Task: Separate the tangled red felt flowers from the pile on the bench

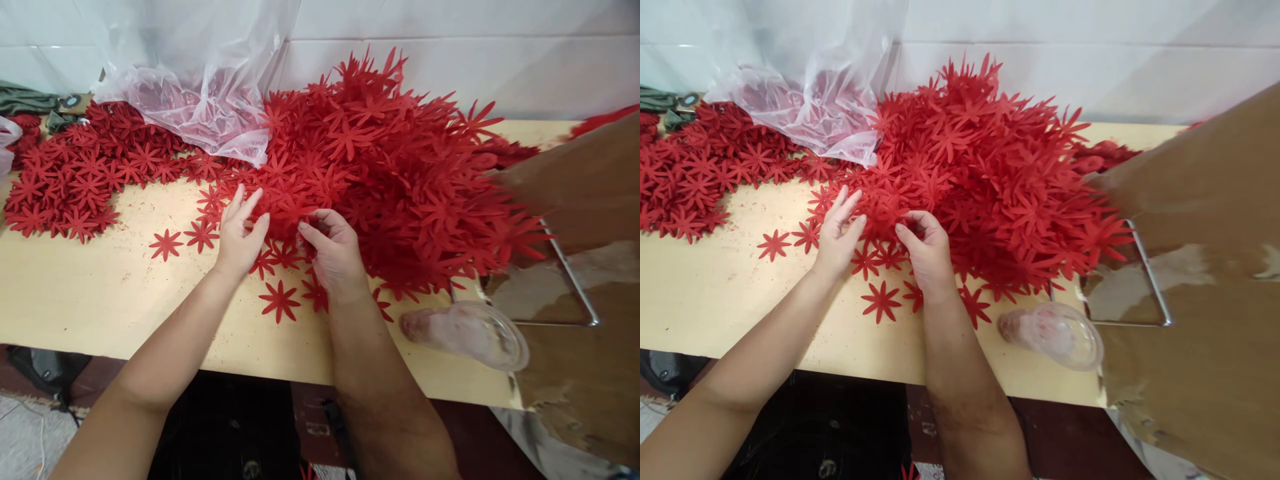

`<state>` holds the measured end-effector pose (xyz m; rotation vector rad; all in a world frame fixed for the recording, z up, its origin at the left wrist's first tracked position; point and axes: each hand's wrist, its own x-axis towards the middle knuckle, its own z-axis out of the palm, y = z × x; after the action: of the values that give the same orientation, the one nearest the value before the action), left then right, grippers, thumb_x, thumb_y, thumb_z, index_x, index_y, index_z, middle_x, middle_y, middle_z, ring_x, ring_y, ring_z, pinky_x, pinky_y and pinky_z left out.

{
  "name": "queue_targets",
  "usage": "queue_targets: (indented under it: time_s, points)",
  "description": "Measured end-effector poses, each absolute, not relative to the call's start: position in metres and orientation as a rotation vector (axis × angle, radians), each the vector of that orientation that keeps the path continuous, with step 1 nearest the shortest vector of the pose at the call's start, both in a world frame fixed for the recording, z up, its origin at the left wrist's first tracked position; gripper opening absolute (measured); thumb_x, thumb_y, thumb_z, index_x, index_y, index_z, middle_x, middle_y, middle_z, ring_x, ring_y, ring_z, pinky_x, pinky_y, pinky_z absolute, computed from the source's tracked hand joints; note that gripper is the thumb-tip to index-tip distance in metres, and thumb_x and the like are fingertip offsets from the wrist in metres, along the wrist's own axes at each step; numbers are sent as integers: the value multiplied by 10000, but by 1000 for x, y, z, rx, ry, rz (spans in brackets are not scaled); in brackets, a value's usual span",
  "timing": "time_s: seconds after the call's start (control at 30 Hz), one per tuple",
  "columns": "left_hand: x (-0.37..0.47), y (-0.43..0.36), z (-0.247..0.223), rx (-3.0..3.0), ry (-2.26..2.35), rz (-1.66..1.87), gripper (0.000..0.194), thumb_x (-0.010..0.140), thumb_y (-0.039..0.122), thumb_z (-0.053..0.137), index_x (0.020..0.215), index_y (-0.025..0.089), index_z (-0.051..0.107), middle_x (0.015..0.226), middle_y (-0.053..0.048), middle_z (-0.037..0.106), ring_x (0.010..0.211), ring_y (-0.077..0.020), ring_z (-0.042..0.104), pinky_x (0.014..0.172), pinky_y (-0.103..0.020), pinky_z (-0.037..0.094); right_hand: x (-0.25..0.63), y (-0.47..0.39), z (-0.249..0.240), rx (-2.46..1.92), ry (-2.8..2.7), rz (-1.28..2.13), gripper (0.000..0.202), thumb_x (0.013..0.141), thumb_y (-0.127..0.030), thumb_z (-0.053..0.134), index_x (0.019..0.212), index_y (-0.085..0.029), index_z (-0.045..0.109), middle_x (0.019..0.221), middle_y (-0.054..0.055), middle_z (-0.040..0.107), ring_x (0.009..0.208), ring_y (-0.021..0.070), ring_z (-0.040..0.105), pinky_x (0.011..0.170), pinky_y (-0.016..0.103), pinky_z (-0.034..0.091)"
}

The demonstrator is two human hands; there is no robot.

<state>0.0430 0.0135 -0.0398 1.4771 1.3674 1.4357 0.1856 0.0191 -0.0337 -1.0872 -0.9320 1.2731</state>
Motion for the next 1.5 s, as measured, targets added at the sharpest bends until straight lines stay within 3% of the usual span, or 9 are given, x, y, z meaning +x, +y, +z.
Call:
queue_targets:
  time_s: [0.2, 0.5, 0.63, 0.73, 0.83, 0.97, 1.13, 1.33, 1.5]
  points:
    - [55, 14, -43, 1436, 1311, 1412, 255, 746, 296, 635, 988, 230, 678, 1020, -46, 672, 998, -176, 598, 957, -344, 431, 185, 13, -36, -1029, -1226, 1343, 275, 649, -404, 715, 847, -236, 624, 828, -28, 625, 686, 82, 541, 684, 228, 488]
    - [52, 21, -43, 1129, 1312, 1434, 151, 783, 311, 585, 772, 174, 648, 685, -5, 637, 670, -110, 571, 750, -261, 465, 186, 9, -30, -956, -1211, 1483, 456, 599, -406, 765, 1008, -277, 610, 949, -5, 634, 820, 116, 602, 776, 270, 521]
    - [45, 24, -46, 1185, 1420, 1534, 302, 750, 283, 632, 1038, 194, 635, 992, -55, 655, 923, -155, 595, 911, -321, 443, 189, 10, -26, -879, -1078, 1467, 444, 615, -375, 743, 1024, -293, 591, 983, -2, 646, 890, 139, 622, 835, 322, 523]
    - [42, 20, -44, 1398, 1497, 1550, 482, 715, 262, 670, 1188, 262, 576, 1325, -61, 511, 1255, -223, 436, 1082, -393, 306, 188, 12, -28, -892, -1105, 1434, 443, 613, -327, 727, 1029, -288, 579, 1008, 2, 652, 891, 149, 628, 825, 340, 527]
    - [43, 12, -36, 1561, 1519, 1533, 465, 730, 274, 654, 1189, 291, 584, 1430, -41, 418, 1356, -252, 319, 1145, -427, 186, 185, 16, -33, -1003, -1083, 1373, 377, 592, -306, 727, 941, -254, 593, 820, -23, 651, 689, 110, 612, 680, 281, 530]
    - [47, 4, -28, 1560, 1378, 1528, 380, 756, 306, 629, 1133, 256, 633, 1316, -62, 538, 1262, -229, 447, 1116, -392, 262, 180, 18, -36, -1134, -1042, 1280, 293, 585, -393, 730, 749, -222, 558, 576, -54, 586, 473, 79, 510, 434, 213, 421]
    - [60, 2, -30, 1320, 1127, 1383, 289, 743, 332, 648, 1006, 216, 678, 991, -47, 674, 930, -154, 612, 902, -308, 459, 176, 13, -31, -1227, -1127, 1210, 347, 624, -499, 699, 636, -225, 486, 438, -80, 470, 345, 57, 348, 318, 206, 271]
    - [57, 12, -36, 1057, 1234, 1487, 66, 753, 225, 617, 766, 167, 647, 769, -13, 659, 712, -99, 579, 763, -259, 479, 178, 14, -34, -1101, -1109, 1273, 258, 642, -393, 700, 807, -226, 592, 685, -46, 582, 610, 74, 530, 582, 215, 475]
    - [46, 21, -44, 1096, 1332, 1626, 238, 768, 272, 617, 992, 191, 629, 1037, -57, 638, 947, -143, 585, 899, -302, 444, 181, 17, -37, -1110, -1107, 1303, 348, 579, -271, 723, 897, -232, 588, 762, -43, 613, 677, 92, 598, 626, 233, 497]
